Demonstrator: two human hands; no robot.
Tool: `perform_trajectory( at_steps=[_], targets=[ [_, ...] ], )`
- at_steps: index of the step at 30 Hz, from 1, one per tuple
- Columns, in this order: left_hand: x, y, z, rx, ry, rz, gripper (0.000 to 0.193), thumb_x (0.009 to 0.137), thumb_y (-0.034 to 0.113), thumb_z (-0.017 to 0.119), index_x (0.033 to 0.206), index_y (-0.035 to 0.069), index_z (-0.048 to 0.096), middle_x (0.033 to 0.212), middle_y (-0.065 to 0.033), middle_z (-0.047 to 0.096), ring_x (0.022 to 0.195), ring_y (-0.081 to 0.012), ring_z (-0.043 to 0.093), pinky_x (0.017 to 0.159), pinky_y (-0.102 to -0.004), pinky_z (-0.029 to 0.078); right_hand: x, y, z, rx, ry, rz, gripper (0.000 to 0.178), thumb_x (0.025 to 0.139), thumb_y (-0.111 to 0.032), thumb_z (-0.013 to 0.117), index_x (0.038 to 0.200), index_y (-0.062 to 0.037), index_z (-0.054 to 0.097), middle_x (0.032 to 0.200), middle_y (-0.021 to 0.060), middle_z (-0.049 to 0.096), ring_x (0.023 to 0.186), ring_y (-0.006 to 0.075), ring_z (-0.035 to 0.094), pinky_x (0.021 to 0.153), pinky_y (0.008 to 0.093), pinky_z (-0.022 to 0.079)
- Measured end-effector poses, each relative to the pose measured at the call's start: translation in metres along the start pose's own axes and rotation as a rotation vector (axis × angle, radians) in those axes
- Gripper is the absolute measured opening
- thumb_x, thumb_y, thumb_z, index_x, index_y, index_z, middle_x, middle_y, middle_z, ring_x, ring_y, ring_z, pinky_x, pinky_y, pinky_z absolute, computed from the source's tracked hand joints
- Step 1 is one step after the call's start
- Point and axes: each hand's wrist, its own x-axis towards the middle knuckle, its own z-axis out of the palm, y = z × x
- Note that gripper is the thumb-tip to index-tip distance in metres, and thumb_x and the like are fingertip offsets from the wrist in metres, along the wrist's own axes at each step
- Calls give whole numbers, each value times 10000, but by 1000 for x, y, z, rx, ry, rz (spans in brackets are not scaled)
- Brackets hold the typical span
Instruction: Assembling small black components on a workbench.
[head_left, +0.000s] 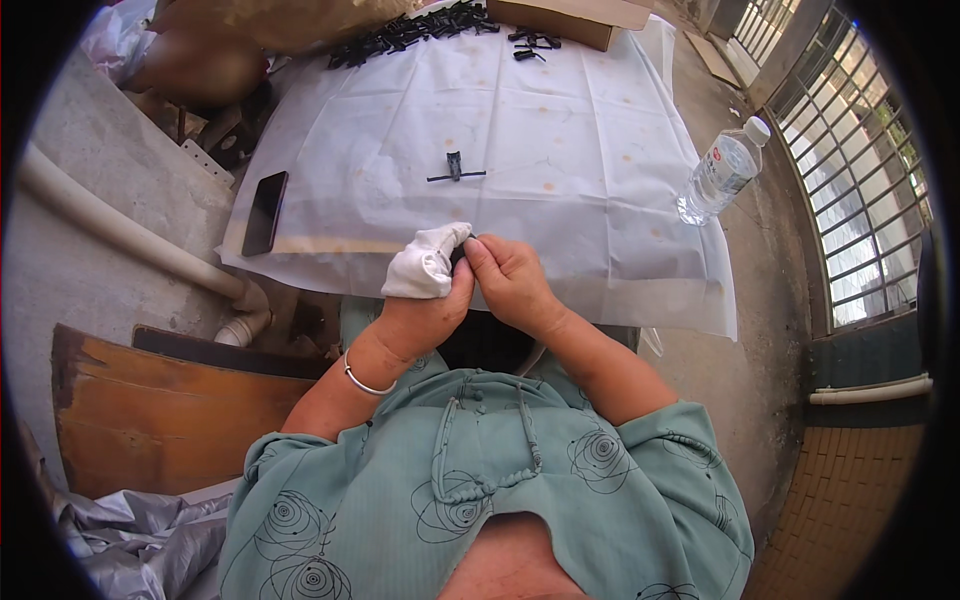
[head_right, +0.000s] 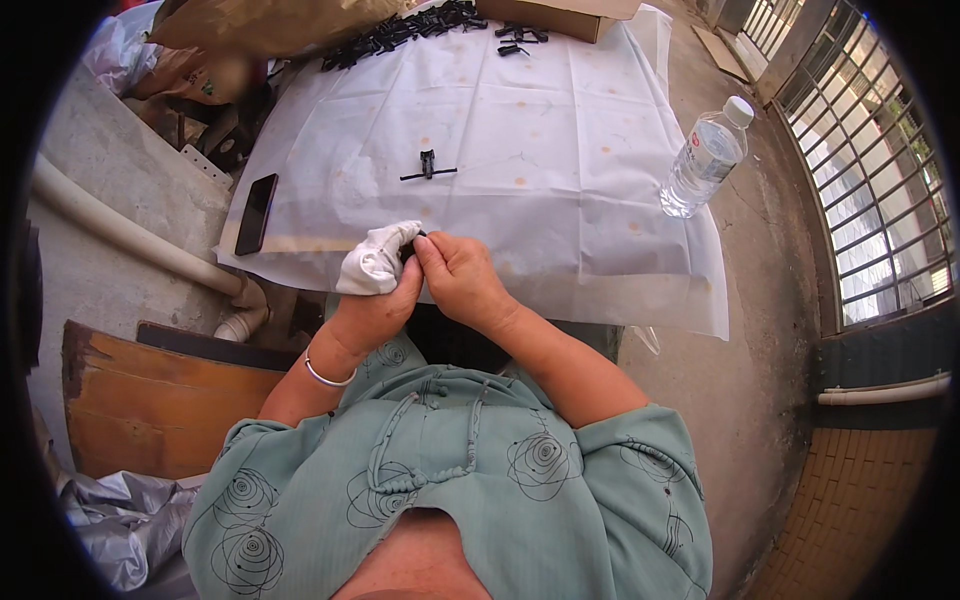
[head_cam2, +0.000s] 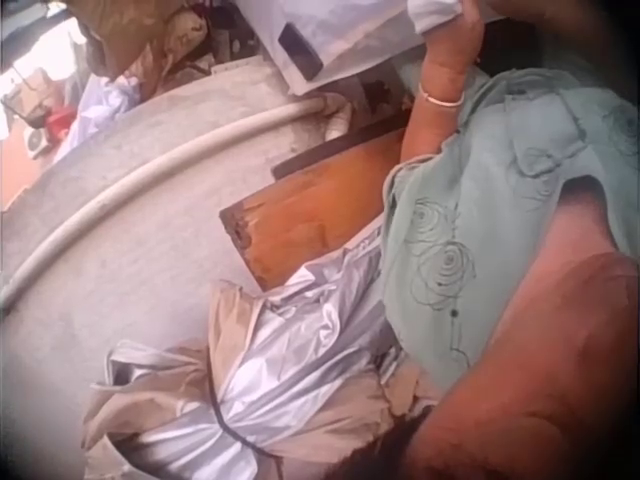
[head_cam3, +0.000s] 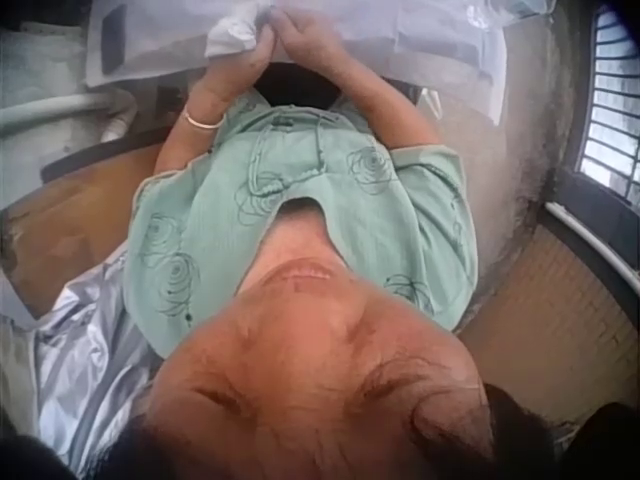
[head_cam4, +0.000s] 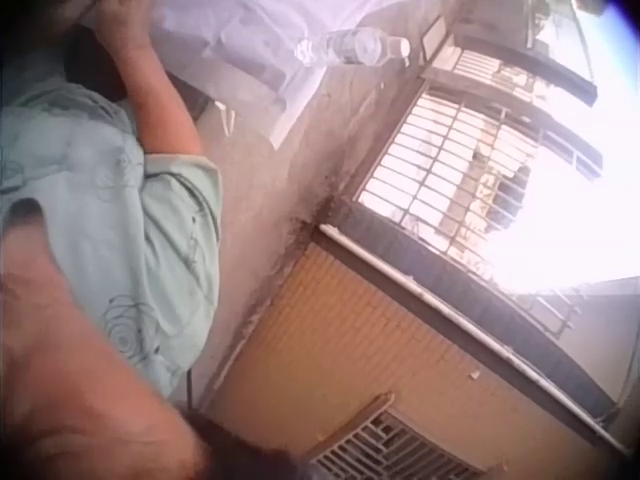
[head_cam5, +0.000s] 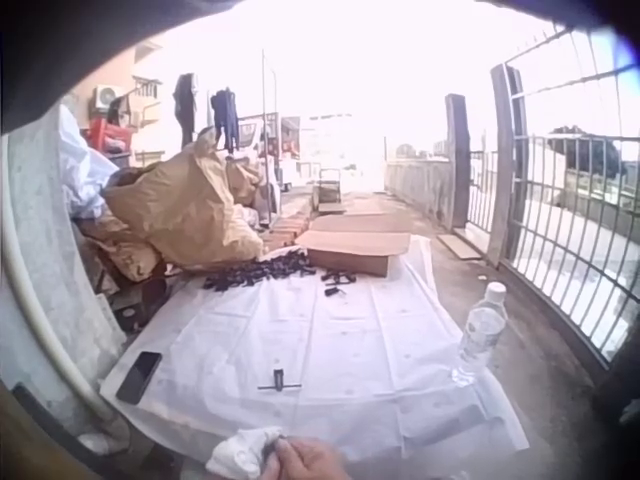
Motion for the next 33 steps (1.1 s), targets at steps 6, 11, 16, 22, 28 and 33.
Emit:
perform_trajectory(
  at_steps=[6,11,16,22,28,33],
  targets=[
    [2,6,-4,-248,-79,-224,274,810,22,549,1075,-45,536,929,-121,598,816,-152,570,751,-262,466,1,-8,-6,101,-74,-85,271,903,-176,487,724,24,520,586,104,515,542,160,432,533,321,401],
    [0,3,-1,-170,-64,-122,282,821,22,535,1094,-45,529,930,-125,602,817,-166,583,749,-270,474,1,-8,-10,79,-100,-15,270,911,-183,476,751,26,537,610,89,532,571,132,441,546,306,407],
    [-6,-3,3,37,-37,-85,247,771,52,569,1007,-20,582,941,-197,602,853,-325,598,750,-341,484,-1,7,0,88,-83,88,265,911,-187,471,783,28,556,614,93,540,572,137,448,554,300,413],
    [-3,-20,0,-527,15,-269,281,840,82,562,1107,24,495,848,-53,581,726,-159,559,656,-264,466,2,-4,-17,43,-69,-19,238,921,-187,484,827,5,590,638,-18,504,617,74,434,577,240,395],
    [4,-11,-13,-791,-79,-530,314,897,50,456,1206,63,399,866,-20,535,563,-52,417,492,-182,366,1,4,-29,-193,-191,-115,147,826,-129,617,905,-6,617,627,47,511,579,94,449,549,252,404],
    [3,-5,-15,-848,-193,-541,346,883,34,417,1228,45,384,857,-30,528,560,-50,413,489,-178,363,9,-23,-36,-254,-187,17,117,801,-104,635,870,-10,631,673,56,572,606,91,492,568,242,418]
  ],
)
